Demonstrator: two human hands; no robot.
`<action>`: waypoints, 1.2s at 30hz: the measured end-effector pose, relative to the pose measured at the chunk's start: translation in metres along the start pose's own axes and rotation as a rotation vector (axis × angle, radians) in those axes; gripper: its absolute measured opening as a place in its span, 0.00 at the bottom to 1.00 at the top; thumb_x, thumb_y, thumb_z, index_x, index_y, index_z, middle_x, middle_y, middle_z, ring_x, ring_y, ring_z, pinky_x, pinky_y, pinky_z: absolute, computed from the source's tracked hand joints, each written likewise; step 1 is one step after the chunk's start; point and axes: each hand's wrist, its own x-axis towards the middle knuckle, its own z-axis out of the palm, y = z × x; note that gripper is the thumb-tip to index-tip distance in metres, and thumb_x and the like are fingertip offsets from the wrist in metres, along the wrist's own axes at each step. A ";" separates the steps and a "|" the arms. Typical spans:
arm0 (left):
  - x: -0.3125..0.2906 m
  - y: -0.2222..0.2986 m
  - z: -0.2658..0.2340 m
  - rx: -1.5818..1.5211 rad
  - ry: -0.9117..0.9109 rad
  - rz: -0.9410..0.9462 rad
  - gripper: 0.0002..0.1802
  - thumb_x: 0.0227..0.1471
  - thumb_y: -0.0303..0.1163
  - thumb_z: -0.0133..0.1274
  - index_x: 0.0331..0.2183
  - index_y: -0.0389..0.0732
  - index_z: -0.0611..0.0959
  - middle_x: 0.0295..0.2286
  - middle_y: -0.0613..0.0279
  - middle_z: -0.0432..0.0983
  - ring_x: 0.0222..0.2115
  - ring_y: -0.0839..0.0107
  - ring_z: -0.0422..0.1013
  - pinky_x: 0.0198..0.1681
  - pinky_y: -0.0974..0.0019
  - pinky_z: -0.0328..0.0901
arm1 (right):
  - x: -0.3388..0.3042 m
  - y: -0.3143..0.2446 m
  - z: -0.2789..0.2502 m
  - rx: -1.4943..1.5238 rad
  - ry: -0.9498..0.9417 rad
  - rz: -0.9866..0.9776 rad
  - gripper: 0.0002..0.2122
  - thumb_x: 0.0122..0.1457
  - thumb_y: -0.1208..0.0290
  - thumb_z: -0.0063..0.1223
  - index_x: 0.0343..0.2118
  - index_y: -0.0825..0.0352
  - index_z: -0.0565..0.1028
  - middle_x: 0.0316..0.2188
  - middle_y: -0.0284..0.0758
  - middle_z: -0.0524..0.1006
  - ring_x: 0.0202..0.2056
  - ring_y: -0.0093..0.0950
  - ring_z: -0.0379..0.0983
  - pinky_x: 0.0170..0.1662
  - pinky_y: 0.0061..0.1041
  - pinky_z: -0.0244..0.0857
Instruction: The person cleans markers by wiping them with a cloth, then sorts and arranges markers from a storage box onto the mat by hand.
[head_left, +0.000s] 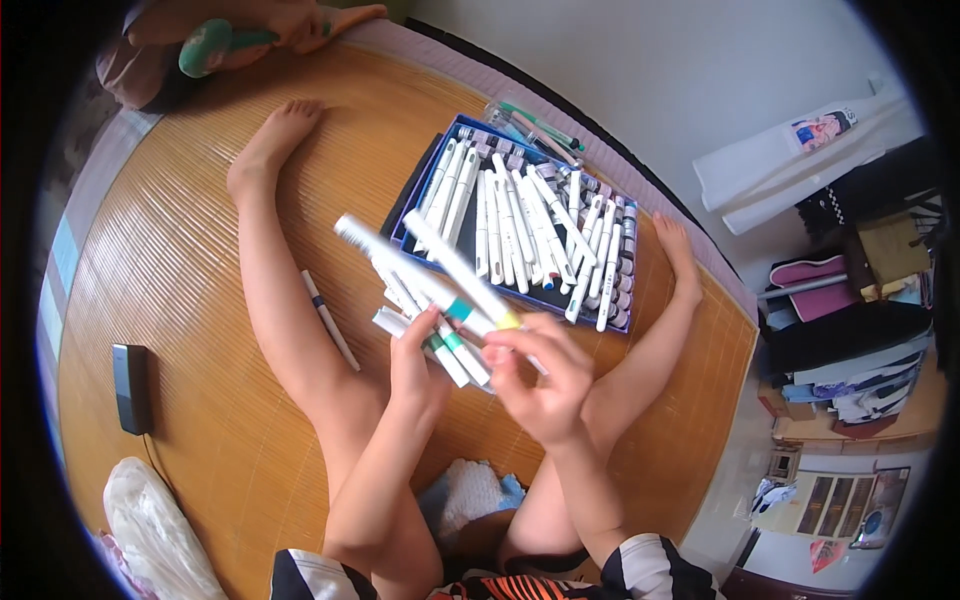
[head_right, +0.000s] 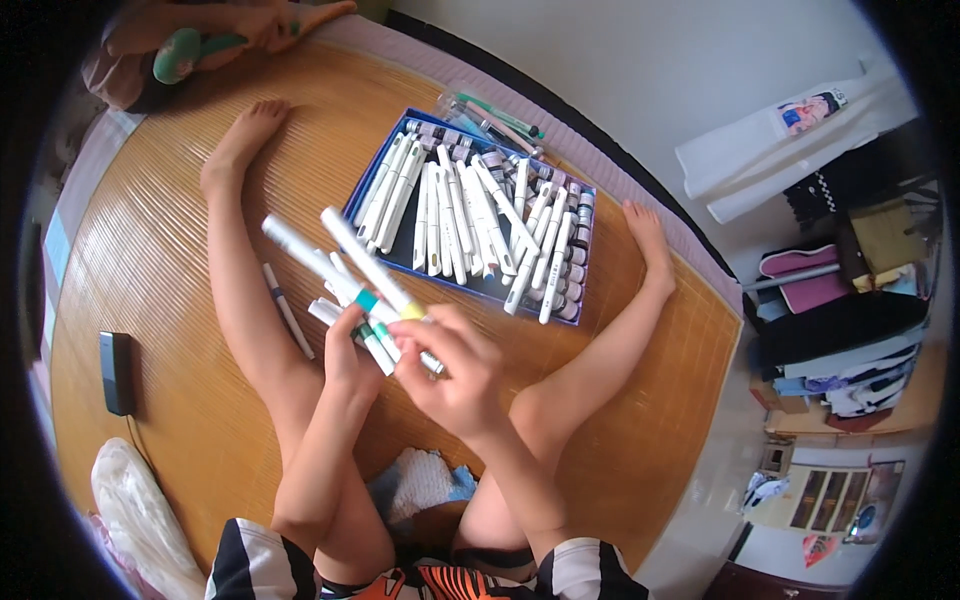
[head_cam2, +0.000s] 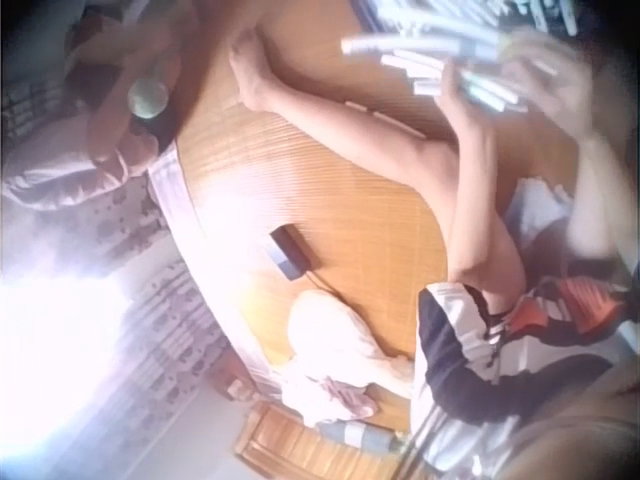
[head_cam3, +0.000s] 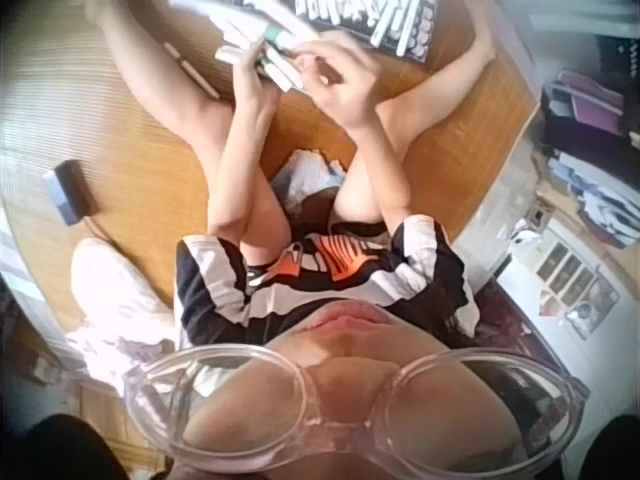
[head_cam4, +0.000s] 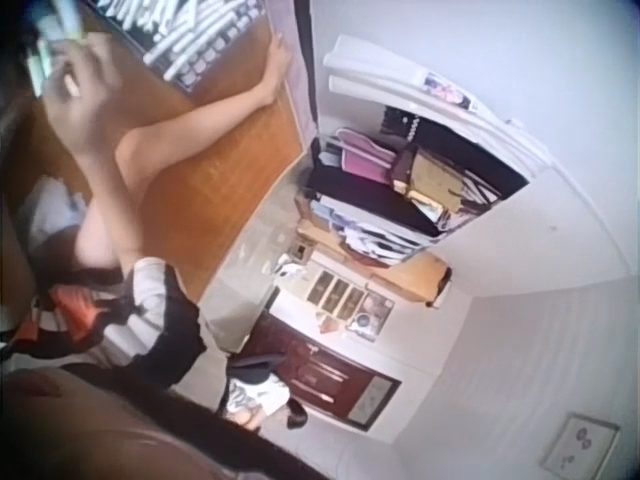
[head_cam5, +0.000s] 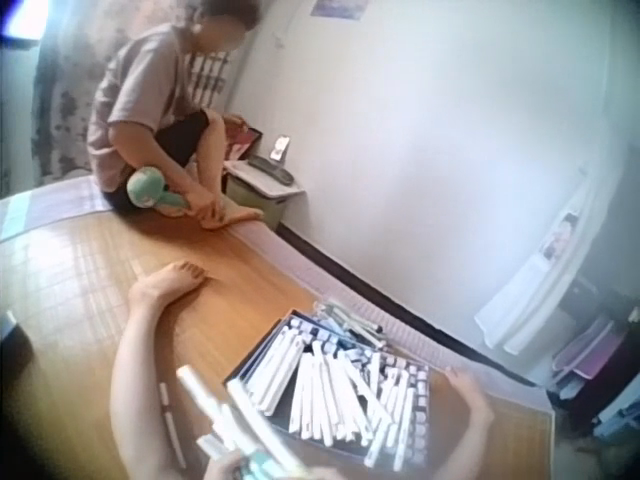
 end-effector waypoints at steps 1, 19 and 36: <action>-0.004 0.002 0.000 -0.008 -0.053 0.013 0.13 0.38 0.28 0.41 0.30 0.34 0.64 0.23 0.59 0.64 0.26 0.71 0.62 0.30 0.69 0.59 | -0.008 0.002 0.005 0.038 -0.008 0.060 0.06 0.37 0.84 0.42 0.22 0.73 0.68 0.19 0.36 0.66 0.18 0.21 0.65 0.21 0.13 0.59; -0.013 0.019 -0.017 0.447 -0.241 0.051 0.20 0.32 0.21 0.47 0.33 0.35 0.63 0.23 0.62 0.65 0.26 0.74 0.63 0.29 0.73 0.58 | -0.043 0.043 0.014 -0.052 -0.571 0.094 0.06 0.34 0.77 0.43 0.21 0.64 0.66 0.24 0.38 0.61 0.25 0.33 0.62 0.26 0.26 0.58; -0.003 -0.019 -0.037 1.246 -0.746 0.578 0.10 0.28 0.29 0.48 0.21 0.38 0.70 0.17 0.62 0.67 0.19 0.72 0.65 0.22 0.73 0.59 | -0.050 0.042 0.023 0.112 0.018 -0.266 0.11 0.39 0.73 0.48 0.29 0.65 0.66 0.32 0.42 0.63 0.28 0.31 0.65 0.30 0.21 0.59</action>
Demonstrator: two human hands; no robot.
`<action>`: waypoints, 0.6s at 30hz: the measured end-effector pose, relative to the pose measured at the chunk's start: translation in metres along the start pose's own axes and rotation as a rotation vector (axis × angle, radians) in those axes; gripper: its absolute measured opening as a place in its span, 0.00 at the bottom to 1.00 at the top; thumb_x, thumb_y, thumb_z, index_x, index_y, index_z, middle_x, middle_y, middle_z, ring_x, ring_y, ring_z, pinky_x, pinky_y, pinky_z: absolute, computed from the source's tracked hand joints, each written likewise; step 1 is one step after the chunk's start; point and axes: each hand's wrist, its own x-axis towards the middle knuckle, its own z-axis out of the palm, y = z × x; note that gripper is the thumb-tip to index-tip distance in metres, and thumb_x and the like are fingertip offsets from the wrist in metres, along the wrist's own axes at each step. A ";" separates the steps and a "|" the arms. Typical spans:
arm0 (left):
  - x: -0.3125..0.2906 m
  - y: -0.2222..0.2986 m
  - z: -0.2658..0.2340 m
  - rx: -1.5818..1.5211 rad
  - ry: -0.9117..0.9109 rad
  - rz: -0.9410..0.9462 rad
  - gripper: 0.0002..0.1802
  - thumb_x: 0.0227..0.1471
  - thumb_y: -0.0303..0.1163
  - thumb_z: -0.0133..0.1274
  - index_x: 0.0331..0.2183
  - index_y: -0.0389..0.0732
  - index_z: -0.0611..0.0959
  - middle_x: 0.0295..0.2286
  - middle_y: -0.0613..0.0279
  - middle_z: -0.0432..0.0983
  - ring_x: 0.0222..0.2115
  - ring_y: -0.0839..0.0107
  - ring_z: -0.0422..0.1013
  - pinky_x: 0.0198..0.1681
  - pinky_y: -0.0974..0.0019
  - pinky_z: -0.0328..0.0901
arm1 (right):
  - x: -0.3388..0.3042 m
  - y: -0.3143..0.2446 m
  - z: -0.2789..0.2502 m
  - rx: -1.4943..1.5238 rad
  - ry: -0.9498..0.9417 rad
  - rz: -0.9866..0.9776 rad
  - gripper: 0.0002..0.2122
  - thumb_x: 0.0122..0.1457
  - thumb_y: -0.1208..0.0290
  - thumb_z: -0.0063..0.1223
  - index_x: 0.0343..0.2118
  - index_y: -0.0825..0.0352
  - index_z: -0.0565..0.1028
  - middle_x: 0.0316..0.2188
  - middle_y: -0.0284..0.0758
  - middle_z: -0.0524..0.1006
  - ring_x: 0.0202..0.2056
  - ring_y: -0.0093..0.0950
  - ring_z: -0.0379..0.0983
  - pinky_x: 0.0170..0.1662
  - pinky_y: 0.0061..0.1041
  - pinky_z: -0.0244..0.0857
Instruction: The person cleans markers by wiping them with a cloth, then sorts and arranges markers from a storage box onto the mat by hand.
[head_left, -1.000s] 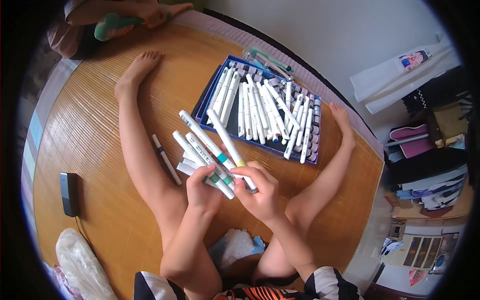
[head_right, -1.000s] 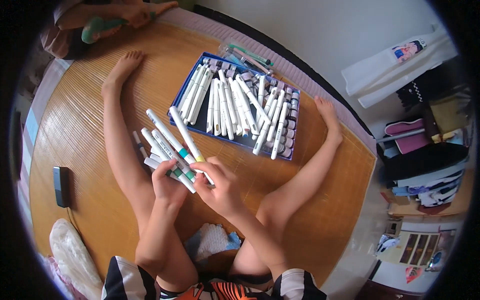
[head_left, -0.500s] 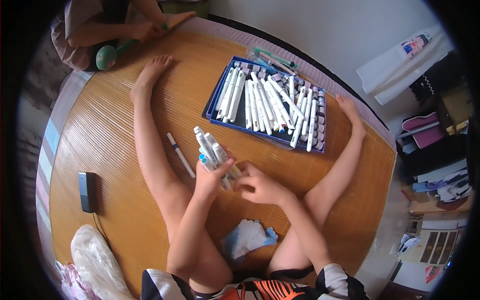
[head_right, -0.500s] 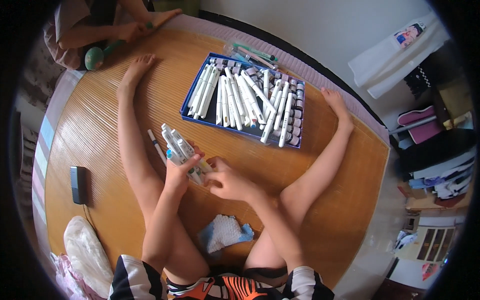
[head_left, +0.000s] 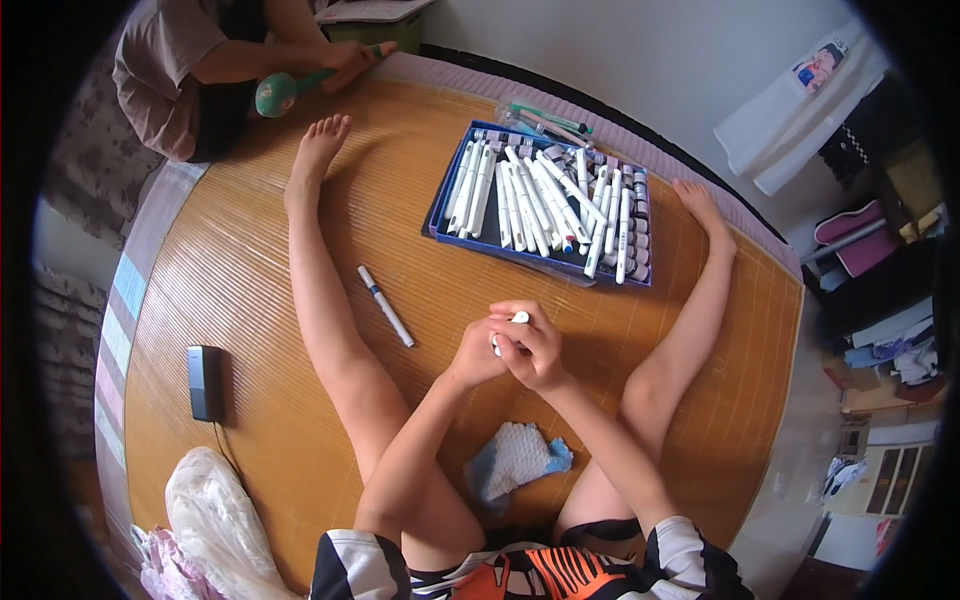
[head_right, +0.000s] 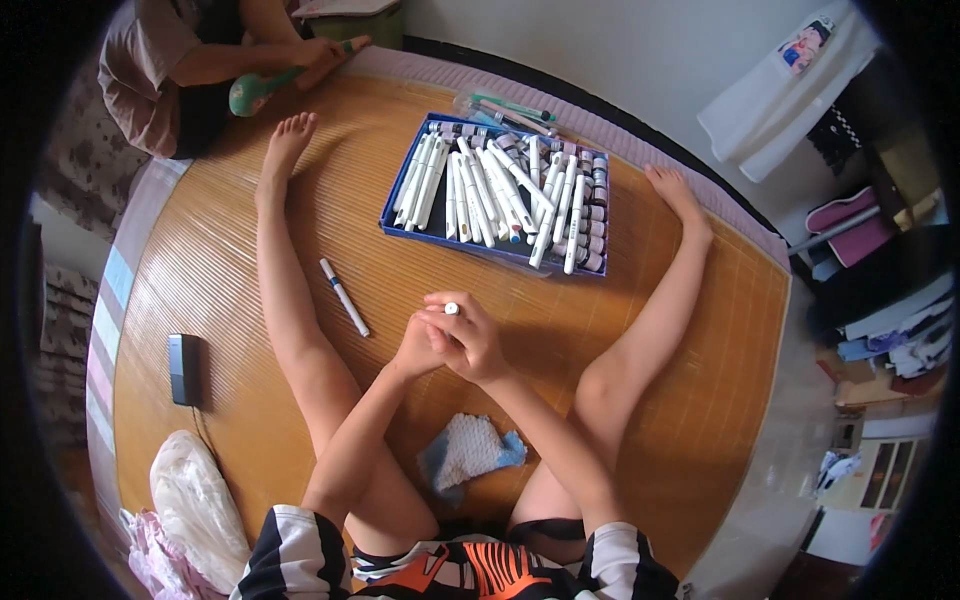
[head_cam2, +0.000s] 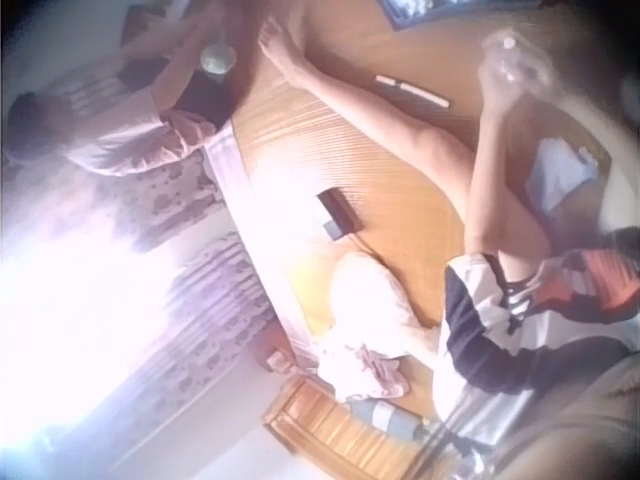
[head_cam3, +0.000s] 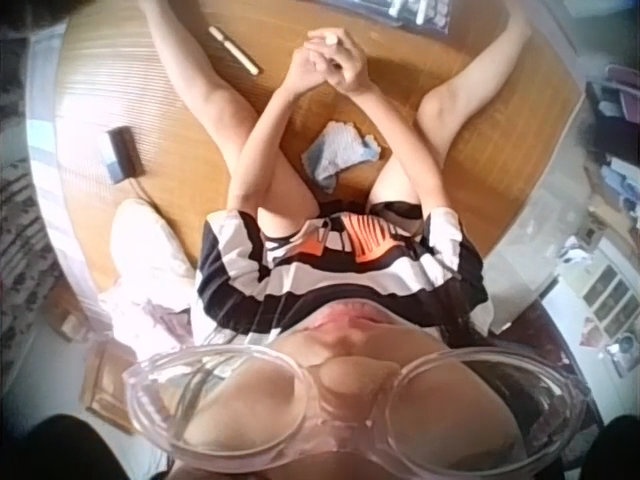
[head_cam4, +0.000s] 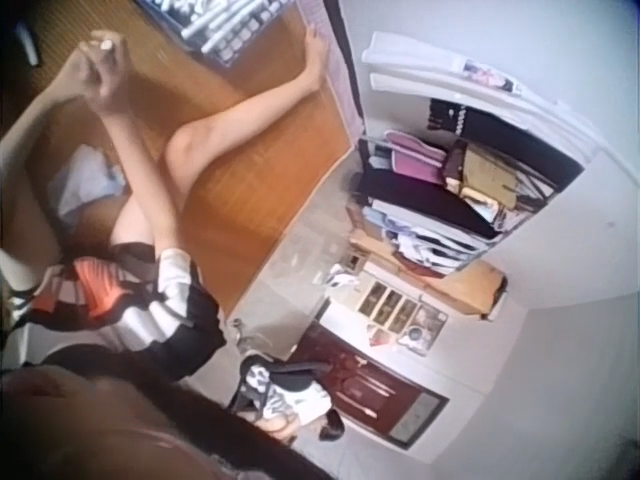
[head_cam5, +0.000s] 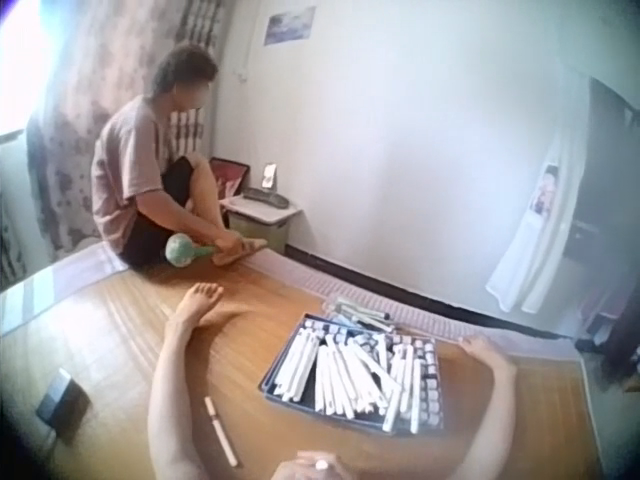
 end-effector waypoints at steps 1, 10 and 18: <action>0.000 -0.002 0.000 0.002 -0.005 0.002 0.10 0.28 0.29 0.48 0.21 0.38 0.70 0.17 0.62 0.67 0.19 0.72 0.65 0.22 0.73 0.59 | 0.000 0.001 -0.001 0.033 0.010 0.016 0.08 0.40 0.73 0.47 0.26 0.65 0.67 0.31 0.42 0.64 0.28 0.30 0.65 0.29 0.21 0.59; 0.002 0.002 -0.003 0.015 -0.140 0.037 0.11 0.25 0.31 0.49 0.20 0.38 0.71 0.21 0.61 0.66 0.22 0.69 0.65 0.22 0.73 0.59 | -0.006 -0.002 0.001 -0.071 0.015 -0.072 0.12 0.35 0.70 0.53 0.25 0.67 0.66 0.25 0.37 0.66 0.25 0.30 0.65 0.25 0.21 0.61; -0.006 0.016 -0.002 -0.074 -0.054 -0.001 0.11 0.27 0.29 0.49 0.22 0.38 0.69 0.22 0.61 0.66 0.23 0.72 0.64 0.24 0.73 0.59 | -0.002 -0.016 -0.001 0.098 -0.007 -0.048 0.11 0.35 0.74 0.53 0.23 0.66 0.64 0.25 0.36 0.65 0.27 0.30 0.65 0.28 0.21 0.60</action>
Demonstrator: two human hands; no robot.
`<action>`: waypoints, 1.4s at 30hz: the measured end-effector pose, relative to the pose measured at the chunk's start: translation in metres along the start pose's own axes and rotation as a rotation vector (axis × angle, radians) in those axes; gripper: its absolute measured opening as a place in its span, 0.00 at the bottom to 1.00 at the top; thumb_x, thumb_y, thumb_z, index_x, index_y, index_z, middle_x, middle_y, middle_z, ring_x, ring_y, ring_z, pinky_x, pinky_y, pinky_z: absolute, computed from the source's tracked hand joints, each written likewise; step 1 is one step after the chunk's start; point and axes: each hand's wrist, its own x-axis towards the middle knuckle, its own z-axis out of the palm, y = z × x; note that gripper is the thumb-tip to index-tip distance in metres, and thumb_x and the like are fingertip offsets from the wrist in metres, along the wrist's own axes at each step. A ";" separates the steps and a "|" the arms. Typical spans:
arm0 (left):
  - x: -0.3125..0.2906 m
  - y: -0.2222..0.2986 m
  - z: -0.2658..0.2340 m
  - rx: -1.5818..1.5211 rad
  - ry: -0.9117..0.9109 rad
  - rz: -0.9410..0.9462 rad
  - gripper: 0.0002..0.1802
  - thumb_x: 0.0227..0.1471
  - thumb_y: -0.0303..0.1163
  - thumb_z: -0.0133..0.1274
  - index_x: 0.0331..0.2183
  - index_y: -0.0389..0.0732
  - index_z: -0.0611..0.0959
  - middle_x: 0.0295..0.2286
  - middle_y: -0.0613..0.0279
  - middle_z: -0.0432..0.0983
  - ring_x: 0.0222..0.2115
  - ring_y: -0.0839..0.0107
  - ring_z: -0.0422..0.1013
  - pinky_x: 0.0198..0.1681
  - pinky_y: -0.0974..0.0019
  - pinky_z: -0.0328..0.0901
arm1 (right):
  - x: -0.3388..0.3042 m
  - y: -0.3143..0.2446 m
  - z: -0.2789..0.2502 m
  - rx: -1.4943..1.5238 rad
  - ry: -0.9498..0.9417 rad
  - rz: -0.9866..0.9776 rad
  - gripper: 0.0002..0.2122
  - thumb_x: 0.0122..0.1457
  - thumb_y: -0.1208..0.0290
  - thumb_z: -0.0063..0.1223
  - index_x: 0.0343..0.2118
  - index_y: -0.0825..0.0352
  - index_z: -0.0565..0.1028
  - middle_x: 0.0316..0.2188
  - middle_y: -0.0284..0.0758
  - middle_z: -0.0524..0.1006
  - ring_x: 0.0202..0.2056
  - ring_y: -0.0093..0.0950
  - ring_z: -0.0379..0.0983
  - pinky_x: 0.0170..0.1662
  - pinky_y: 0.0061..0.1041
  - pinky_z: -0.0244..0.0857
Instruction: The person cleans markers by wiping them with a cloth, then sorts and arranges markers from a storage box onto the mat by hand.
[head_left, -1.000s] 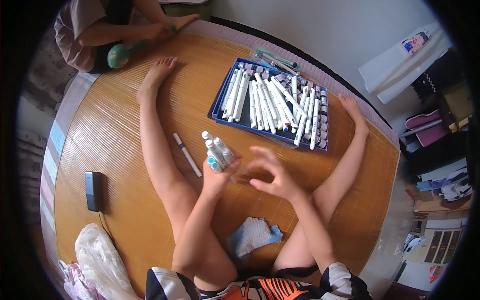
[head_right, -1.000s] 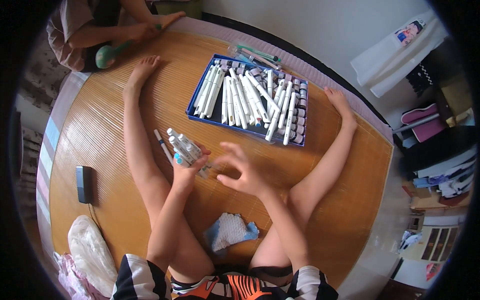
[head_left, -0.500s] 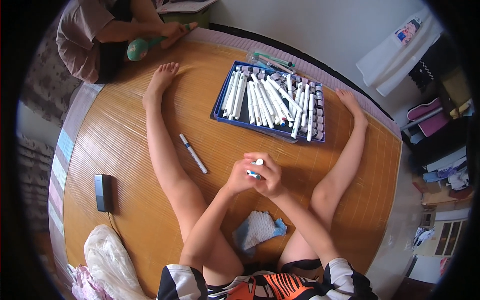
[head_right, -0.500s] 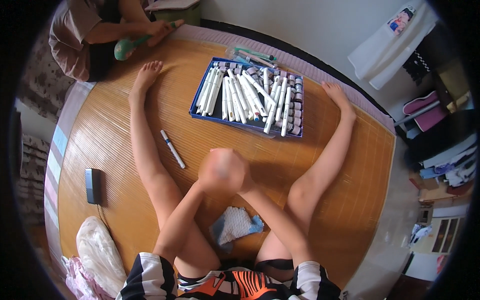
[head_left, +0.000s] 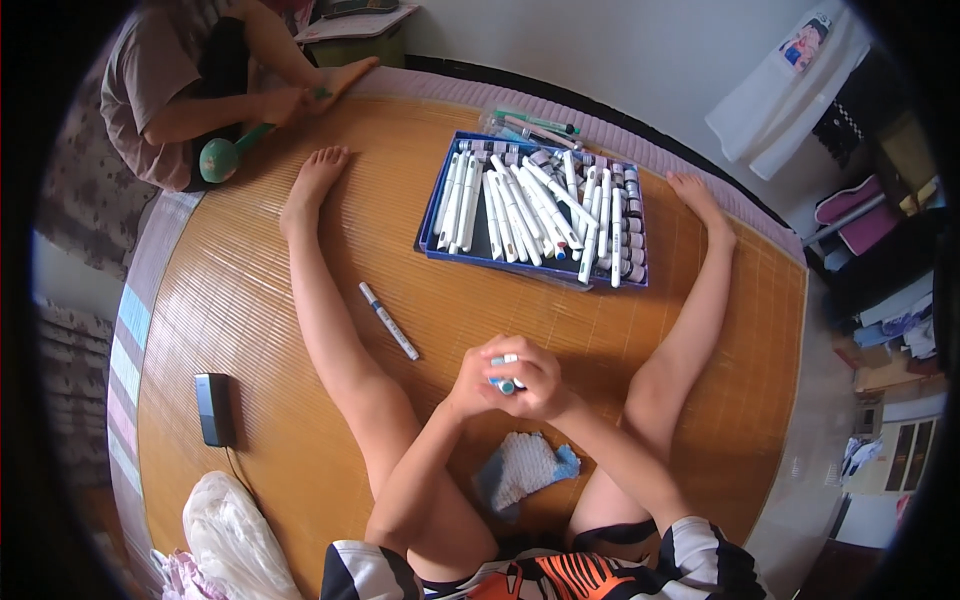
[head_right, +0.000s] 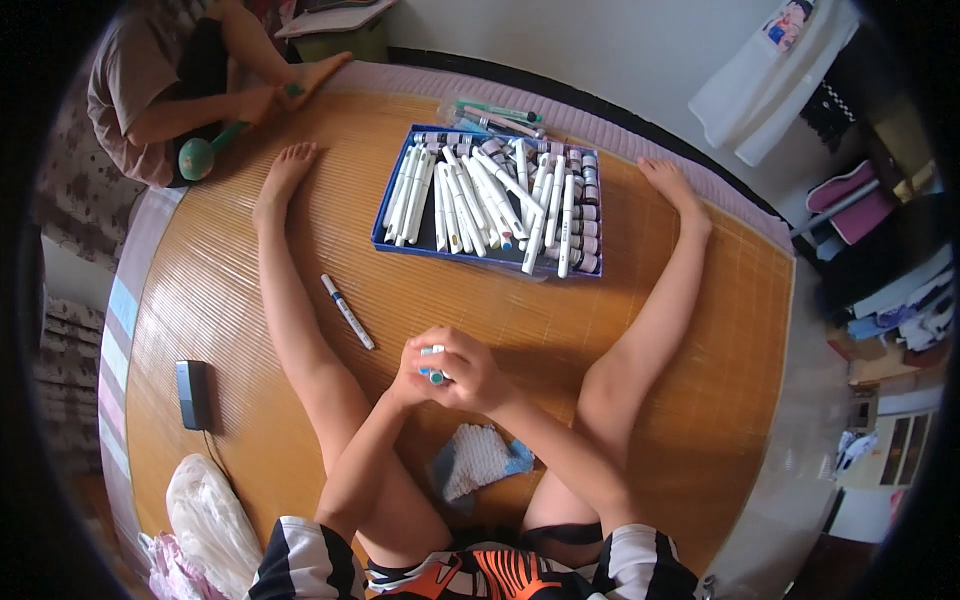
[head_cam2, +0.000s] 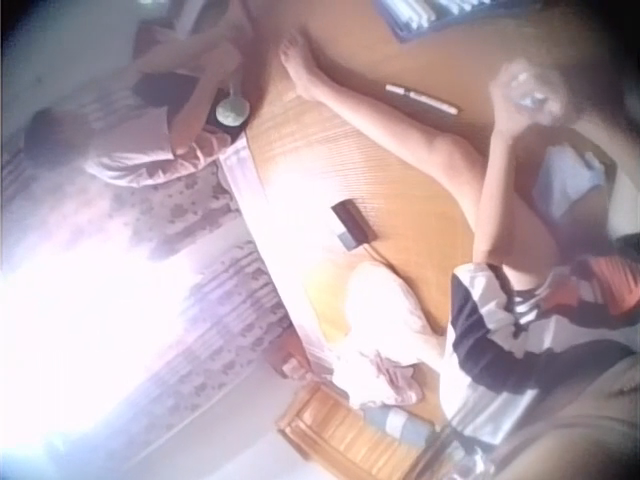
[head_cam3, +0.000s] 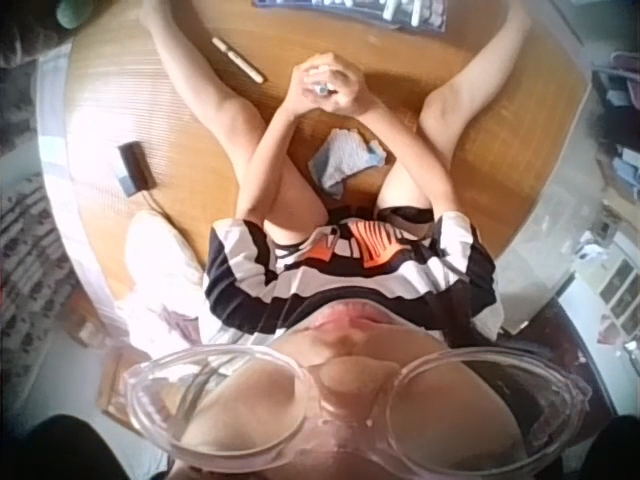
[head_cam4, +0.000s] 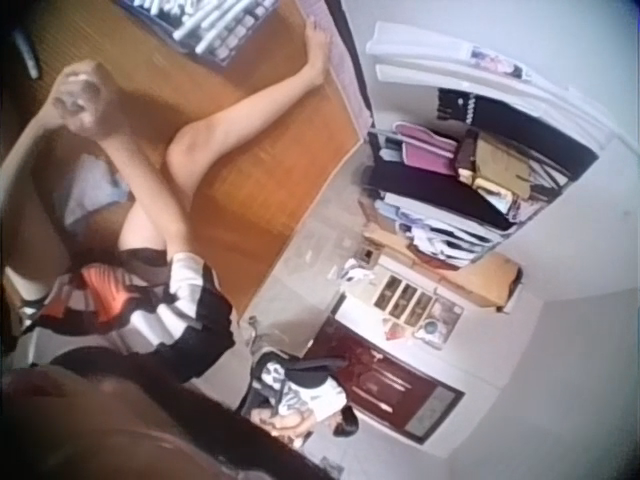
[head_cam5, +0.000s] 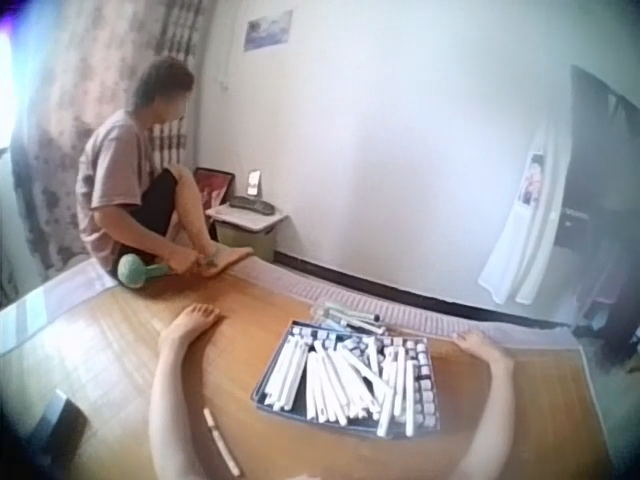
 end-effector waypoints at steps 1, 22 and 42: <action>-0.001 -0.007 0.000 -0.057 0.038 0.025 0.12 0.26 0.30 0.49 0.22 0.38 0.70 0.23 0.62 0.67 0.22 0.72 0.64 0.25 0.72 0.59 | -0.003 0.004 0.002 0.000 0.006 0.007 0.11 0.35 0.74 0.53 0.23 0.66 0.64 0.25 0.36 0.65 0.27 0.30 0.65 0.28 0.21 0.60; 0.042 -0.045 -0.003 0.262 0.229 -0.388 0.19 0.25 0.27 0.52 0.27 0.35 0.68 0.20 0.60 0.67 0.20 0.74 0.63 0.24 0.73 0.59 | -0.037 0.082 0.006 0.322 0.288 1.090 0.11 0.44 0.71 0.41 0.30 0.72 0.65 0.24 0.35 0.68 0.27 0.21 0.63 0.31 0.16 0.55; -0.062 -0.002 -0.022 0.597 0.131 -0.346 0.17 0.27 0.33 0.53 0.24 0.35 0.70 0.20 0.57 0.64 0.21 0.67 0.64 0.25 0.70 0.59 | -0.083 -0.043 -0.039 -0.326 -0.451 0.938 0.16 0.39 0.65 0.47 0.29 0.71 0.64 0.24 0.40 0.67 0.27 0.32 0.65 0.31 0.24 0.59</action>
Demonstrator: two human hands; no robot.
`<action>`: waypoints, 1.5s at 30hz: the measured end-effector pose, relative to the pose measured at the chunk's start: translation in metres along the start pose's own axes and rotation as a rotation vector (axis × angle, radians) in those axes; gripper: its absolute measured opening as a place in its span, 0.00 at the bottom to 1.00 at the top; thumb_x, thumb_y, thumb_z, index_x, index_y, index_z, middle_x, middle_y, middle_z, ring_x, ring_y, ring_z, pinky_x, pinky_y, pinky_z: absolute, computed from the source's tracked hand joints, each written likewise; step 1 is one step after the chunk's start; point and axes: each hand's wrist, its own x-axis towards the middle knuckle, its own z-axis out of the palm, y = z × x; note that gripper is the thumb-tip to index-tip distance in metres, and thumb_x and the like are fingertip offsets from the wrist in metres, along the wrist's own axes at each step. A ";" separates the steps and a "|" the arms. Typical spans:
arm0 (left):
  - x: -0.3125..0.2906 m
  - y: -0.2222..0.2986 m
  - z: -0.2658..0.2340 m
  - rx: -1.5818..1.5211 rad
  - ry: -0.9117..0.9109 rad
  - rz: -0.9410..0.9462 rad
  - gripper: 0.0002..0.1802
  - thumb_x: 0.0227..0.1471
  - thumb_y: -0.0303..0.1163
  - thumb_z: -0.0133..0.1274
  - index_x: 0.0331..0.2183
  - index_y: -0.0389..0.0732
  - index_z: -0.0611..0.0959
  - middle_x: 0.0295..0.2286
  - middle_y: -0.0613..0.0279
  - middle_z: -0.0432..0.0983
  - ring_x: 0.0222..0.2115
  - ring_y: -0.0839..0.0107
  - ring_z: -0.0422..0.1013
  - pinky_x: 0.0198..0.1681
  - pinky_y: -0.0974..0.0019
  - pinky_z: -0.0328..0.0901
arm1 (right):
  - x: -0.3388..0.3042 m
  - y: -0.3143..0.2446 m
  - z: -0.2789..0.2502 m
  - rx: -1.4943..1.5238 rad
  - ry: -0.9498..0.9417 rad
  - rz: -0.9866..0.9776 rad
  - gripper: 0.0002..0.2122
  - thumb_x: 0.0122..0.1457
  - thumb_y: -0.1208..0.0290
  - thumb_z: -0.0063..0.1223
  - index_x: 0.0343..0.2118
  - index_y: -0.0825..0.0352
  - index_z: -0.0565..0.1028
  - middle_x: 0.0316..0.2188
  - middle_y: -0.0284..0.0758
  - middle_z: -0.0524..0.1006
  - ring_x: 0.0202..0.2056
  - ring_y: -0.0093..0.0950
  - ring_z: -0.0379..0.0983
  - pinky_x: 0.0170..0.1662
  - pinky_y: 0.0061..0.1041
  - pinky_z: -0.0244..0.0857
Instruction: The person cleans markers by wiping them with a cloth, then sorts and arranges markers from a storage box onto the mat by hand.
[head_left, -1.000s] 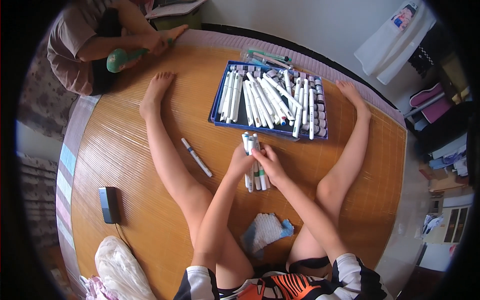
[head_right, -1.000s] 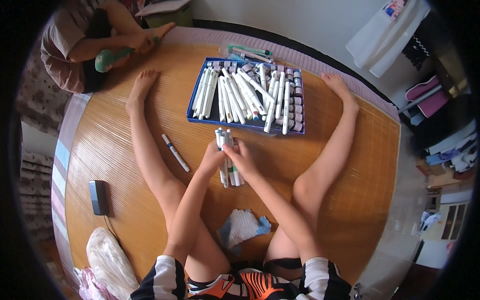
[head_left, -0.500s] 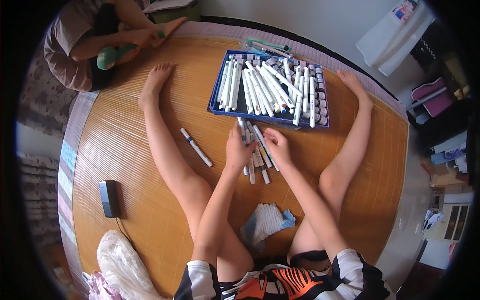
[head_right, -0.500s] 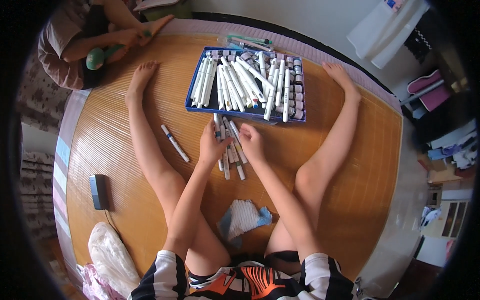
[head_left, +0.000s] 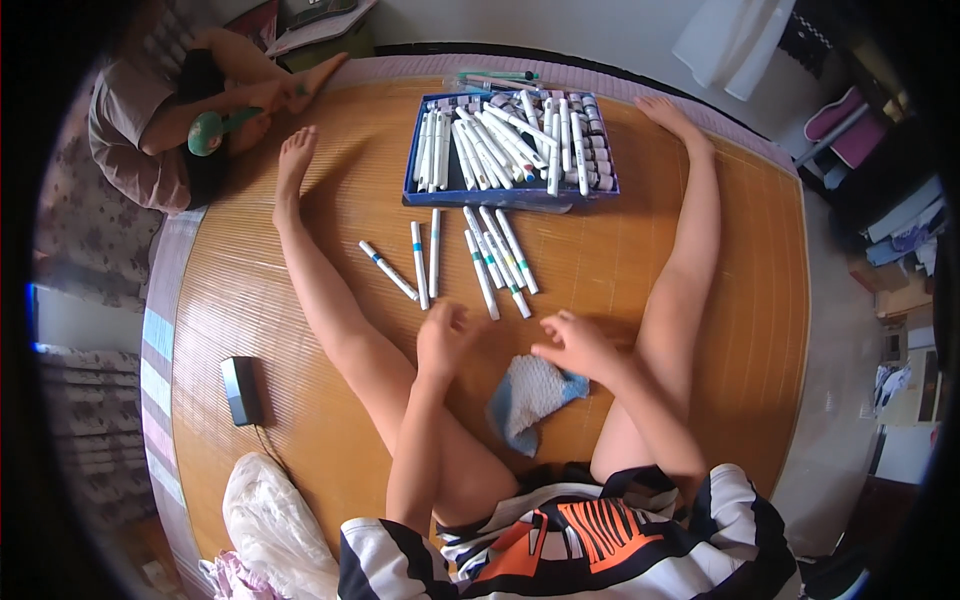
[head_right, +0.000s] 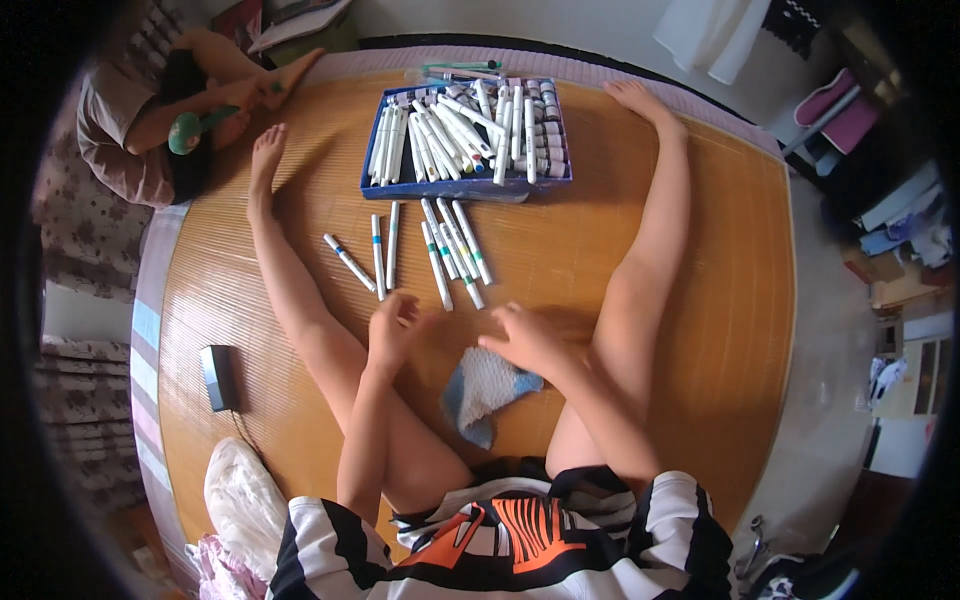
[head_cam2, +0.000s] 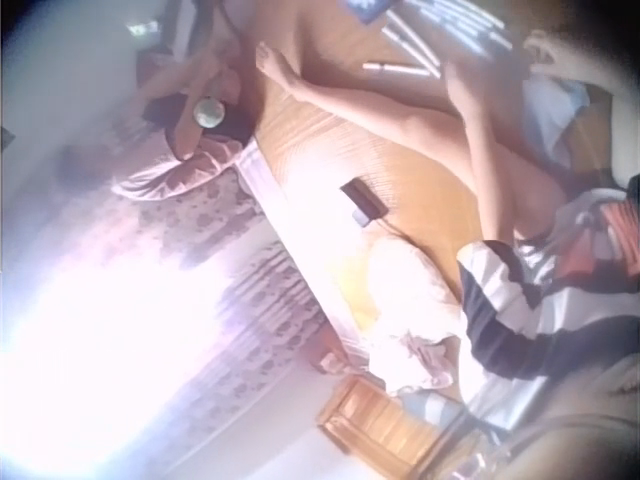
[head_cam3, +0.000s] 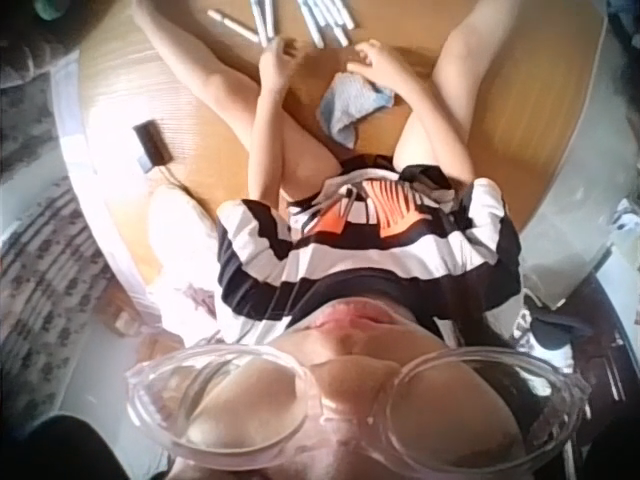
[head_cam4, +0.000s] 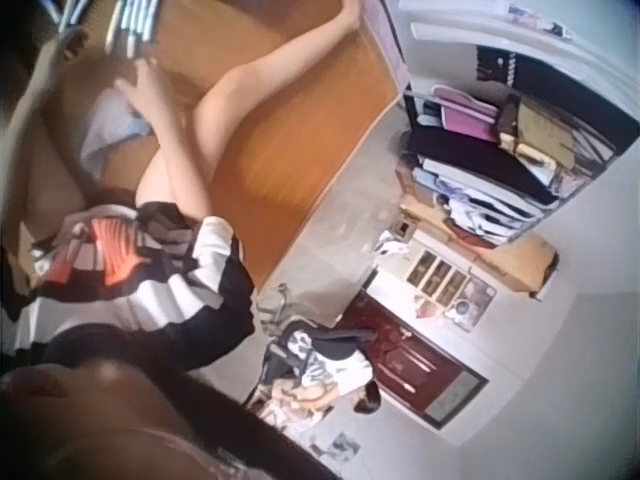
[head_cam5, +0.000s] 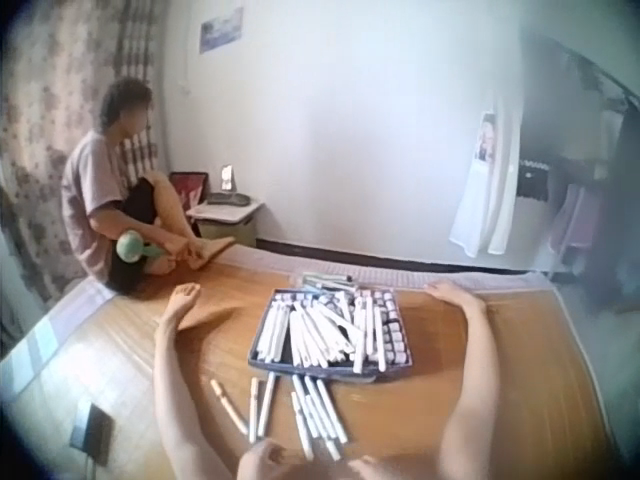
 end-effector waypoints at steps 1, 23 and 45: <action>-0.013 0.008 -0.002 0.030 -0.100 0.004 0.16 0.27 0.35 0.53 0.22 0.36 0.70 0.19 0.58 0.65 0.18 0.67 0.64 0.23 0.70 0.60 | -0.011 0.002 0.008 -0.137 -0.011 -0.051 0.18 0.38 0.64 0.49 0.30 0.71 0.64 0.24 0.41 0.67 0.27 0.35 0.64 0.32 0.27 0.59; -0.046 0.017 0.024 -0.683 -0.106 -0.118 0.10 0.36 0.32 0.49 0.20 0.37 0.66 0.16 0.69 0.61 0.17 0.84 0.56 0.19 0.81 0.54 | -0.012 0.018 0.009 0.940 -0.187 -0.103 0.08 0.40 0.72 0.47 0.24 0.70 0.67 0.18 0.27 0.67 0.21 0.13 0.61 0.24 0.11 0.56; 0.074 -0.056 -0.030 0.488 0.569 -0.249 0.15 0.30 0.37 0.49 0.23 0.37 0.69 0.24 0.56 0.62 0.27 0.62 0.60 0.30 0.66 0.56 | 0.020 0.018 0.029 2.071 -0.260 0.024 0.26 0.37 0.67 0.43 0.41 0.74 0.53 0.38 0.43 0.60 0.40 0.33 0.57 0.43 0.31 0.50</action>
